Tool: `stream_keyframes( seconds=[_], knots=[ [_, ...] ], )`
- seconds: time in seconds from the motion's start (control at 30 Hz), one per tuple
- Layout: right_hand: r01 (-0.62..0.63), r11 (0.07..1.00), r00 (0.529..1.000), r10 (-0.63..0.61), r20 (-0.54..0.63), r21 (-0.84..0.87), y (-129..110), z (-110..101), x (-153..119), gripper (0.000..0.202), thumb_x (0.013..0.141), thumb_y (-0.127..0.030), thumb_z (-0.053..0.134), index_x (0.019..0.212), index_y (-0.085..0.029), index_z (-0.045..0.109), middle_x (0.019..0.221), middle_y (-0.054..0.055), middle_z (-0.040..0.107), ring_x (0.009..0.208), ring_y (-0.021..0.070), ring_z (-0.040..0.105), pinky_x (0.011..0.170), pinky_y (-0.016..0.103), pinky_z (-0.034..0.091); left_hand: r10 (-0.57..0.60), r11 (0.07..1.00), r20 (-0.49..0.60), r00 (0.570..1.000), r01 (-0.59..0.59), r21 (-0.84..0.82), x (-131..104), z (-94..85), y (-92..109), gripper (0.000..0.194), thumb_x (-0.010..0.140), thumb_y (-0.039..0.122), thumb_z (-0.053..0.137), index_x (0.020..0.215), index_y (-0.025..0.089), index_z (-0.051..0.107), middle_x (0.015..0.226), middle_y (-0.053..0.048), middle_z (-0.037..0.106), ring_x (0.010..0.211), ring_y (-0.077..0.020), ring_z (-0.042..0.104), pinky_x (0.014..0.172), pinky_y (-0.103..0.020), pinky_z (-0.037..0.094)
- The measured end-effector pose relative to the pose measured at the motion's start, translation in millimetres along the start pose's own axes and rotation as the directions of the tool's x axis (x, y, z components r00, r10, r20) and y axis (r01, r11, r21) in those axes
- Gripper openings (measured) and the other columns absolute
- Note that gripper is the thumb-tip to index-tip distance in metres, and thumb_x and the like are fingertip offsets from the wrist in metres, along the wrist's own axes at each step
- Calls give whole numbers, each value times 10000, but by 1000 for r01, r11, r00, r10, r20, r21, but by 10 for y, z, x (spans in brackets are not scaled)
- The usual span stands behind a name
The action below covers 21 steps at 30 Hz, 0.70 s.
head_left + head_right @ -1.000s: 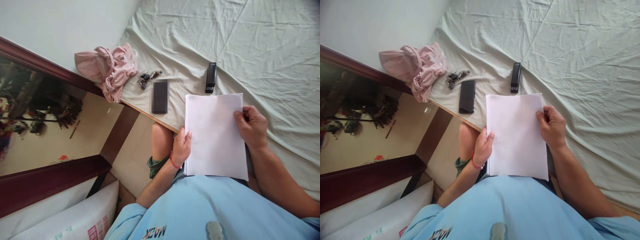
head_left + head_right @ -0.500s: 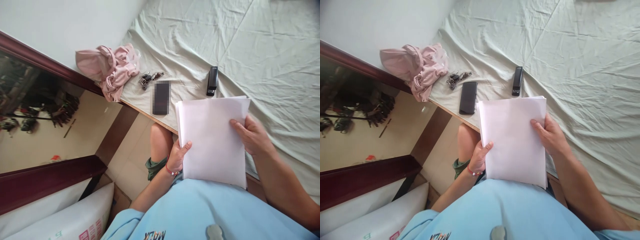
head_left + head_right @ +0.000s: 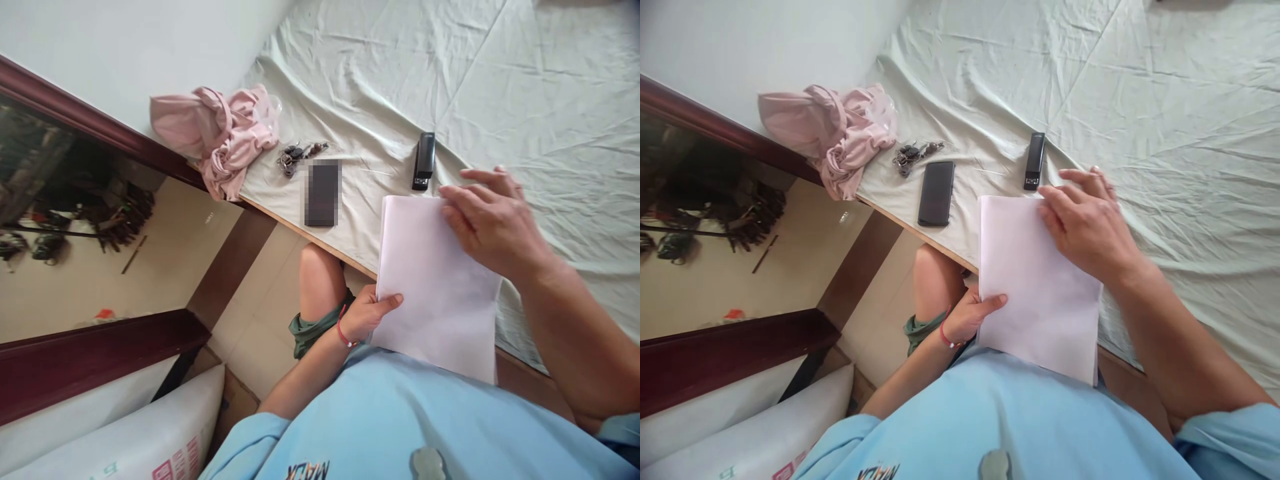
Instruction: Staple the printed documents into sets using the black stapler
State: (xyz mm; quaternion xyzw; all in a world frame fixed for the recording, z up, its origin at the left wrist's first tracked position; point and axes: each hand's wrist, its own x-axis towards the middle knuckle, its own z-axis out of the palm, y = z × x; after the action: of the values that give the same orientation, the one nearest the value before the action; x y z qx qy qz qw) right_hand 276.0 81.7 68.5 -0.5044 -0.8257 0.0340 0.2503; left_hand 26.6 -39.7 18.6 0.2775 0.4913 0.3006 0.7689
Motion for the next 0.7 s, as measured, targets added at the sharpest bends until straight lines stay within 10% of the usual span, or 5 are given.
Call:
stream_keyframes(
  seconds=[0.17,0.33,0.7],
  knots=[
    [1,989,994,-17,109,147,-67,120,231,371,1081,-438,410,1040,-223,709,1014,94,773,1105,323,688,1003,524,520,163,954,-33,986,-149,258,16,5,172,614,846,732,740,1066,160,776,1015,-126,808,1007,-301,744,892,-411,597],
    [12,979,989,-41,142,202,-121,213,280,312,1071,-402,439,906,-253,658,971,68,751,1091,302,669,1001,497,484,538,744,-228,812,-329,582,194,-28,542,451,990,619,630,1176,210,675,1026,-77,761,1003,-251,705,922,-350,548],
    [-4,997,969,-16,247,77,-224,277,354,376,1110,-357,344,1103,-197,684,1075,134,737,1007,304,642,932,470,465,578,765,-255,775,-406,501,692,106,529,394,1073,585,489,892,238,454,809,23,505,756,-142,490,739,-275,437]
  ],
)
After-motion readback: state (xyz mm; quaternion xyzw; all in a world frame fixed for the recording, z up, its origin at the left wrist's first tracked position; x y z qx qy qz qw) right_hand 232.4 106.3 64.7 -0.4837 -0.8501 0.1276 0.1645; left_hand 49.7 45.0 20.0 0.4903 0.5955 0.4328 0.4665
